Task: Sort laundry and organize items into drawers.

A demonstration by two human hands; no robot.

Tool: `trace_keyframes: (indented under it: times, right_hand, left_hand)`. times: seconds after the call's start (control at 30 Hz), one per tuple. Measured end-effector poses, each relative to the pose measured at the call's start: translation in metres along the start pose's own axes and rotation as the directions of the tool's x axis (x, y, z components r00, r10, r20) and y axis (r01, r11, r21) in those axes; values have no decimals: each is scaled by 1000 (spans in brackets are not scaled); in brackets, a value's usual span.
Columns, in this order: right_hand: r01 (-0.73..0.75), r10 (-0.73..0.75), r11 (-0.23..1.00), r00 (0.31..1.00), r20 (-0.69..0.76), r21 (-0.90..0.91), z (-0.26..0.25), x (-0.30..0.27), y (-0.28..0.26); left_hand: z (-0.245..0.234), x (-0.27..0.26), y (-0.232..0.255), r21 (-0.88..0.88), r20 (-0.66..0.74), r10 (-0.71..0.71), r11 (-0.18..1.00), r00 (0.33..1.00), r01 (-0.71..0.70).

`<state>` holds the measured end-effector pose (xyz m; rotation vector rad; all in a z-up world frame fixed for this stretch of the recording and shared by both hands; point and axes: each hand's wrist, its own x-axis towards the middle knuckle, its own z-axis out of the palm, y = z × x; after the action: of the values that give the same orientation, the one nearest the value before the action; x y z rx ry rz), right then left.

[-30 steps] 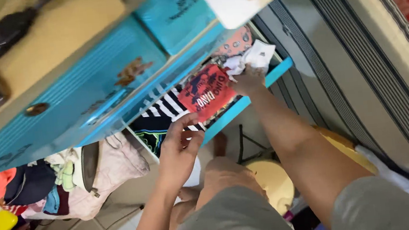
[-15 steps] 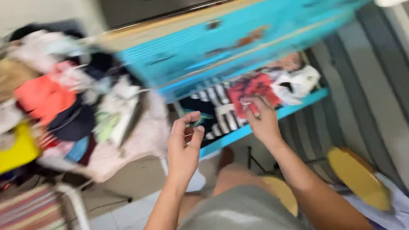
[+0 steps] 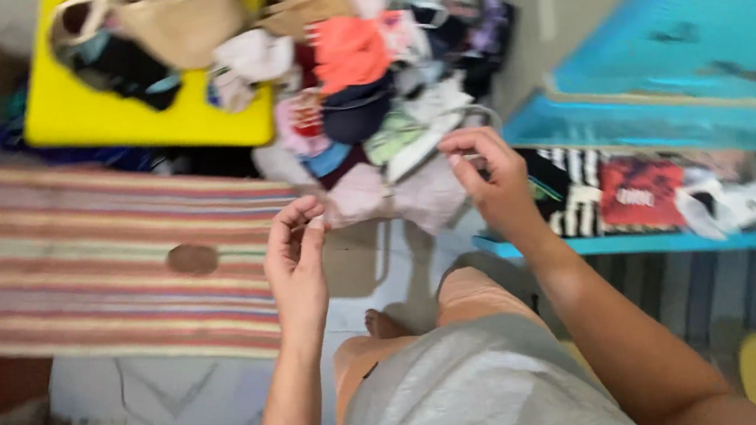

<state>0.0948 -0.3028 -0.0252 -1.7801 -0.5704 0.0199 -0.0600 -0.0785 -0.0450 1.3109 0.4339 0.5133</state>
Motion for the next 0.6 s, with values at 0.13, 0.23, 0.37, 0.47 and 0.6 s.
trace_keyframes:
  times: [0.13,0.23,0.37,0.47,0.6]
  right_hand:
    - [79,-75,994,995,60,-76,29,32,24]
    - [28,-30,989,999,-16,-145,30,71,93]
    - [-344,332,934,935,-123,-96,34,122,242]
    - [-330,275,895,938,-213,-299,49,142,313]
    - [-388,330,706,921,-209,-593,70,156,308]
  left_hand:
    - [-40,2,-2,4,-115,-17,1000,993,18]
    - [-53,7,-10,55,-131,61,997,990,-54]
    - [-50,16,-14,-28,-217,-131,991,967,128]
    - [-46,35,-27,-33,-218,-172,985,961,169]
    - [-26,68,-33,49,-159,-184,980,970,194]
